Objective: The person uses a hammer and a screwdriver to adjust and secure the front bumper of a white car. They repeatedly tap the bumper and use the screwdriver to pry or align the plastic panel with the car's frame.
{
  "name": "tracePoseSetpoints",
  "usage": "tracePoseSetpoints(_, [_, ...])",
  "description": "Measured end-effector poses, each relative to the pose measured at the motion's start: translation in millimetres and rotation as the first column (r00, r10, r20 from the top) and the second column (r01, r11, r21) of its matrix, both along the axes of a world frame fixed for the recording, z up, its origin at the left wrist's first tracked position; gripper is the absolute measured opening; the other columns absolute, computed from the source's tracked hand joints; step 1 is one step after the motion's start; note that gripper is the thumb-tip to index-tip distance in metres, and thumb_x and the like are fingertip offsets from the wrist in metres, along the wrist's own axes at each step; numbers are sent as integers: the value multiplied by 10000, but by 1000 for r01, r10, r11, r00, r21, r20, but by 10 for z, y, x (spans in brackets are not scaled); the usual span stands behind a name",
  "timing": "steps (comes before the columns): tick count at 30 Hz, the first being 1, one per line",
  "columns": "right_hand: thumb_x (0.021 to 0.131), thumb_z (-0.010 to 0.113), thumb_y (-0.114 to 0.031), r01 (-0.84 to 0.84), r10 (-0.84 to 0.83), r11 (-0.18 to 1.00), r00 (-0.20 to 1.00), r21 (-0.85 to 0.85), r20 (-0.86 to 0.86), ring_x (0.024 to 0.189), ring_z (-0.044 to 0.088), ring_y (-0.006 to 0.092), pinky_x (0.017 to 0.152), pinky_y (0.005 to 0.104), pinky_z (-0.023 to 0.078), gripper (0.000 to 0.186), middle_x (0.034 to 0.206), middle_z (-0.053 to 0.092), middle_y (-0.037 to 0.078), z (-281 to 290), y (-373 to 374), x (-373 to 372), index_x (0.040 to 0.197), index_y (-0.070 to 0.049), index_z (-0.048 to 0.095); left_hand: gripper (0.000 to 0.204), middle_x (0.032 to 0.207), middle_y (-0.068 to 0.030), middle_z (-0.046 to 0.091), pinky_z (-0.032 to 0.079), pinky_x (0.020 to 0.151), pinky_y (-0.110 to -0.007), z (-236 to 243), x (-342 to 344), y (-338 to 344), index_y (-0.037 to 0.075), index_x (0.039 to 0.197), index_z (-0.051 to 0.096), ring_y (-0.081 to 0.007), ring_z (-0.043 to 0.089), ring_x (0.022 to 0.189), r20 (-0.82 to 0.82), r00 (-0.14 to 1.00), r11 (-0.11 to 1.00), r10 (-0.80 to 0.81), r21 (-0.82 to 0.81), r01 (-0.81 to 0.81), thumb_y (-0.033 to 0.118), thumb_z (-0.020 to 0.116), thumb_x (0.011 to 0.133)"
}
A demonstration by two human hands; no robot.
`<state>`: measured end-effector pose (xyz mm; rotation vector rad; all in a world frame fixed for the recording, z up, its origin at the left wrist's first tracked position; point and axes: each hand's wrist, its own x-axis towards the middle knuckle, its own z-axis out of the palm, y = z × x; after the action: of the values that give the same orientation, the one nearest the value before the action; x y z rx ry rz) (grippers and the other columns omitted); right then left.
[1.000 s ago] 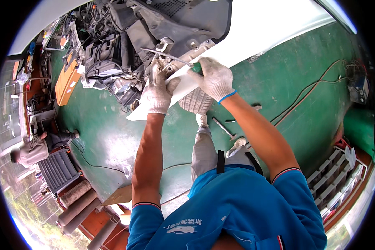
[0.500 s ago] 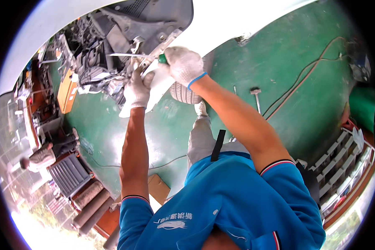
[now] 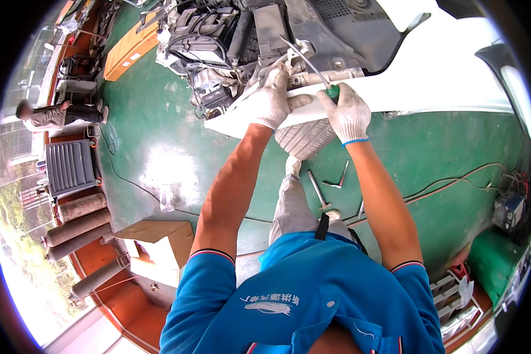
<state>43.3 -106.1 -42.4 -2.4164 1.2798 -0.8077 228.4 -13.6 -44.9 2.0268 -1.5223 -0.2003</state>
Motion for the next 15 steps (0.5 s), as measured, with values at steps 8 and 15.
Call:
tracePoseSetpoints(8, [832,797,-491,-32,45,986,996,-163,76,744,718,324,659,434,582,440,840,725,128,-91,-35,125,970,-84,702,940,1331,-231,667,560,940,-420,-130,224,-42,-28,1464,506,-351,679,1205,-218,976,997,-24,69,40,566,830,810])
tracePoseSetpoints(15, [860,755,-506,-64,65,996,998,-68,15,869,729,324,757,454,586,471,914,743,130,39,-53,75,1022,-65,717,1079,1250,-258,703,540,968,-490,181,106,-50,82,1501,505,-452,671,1170,-20,998,968,57,248,-50,815,714,738])
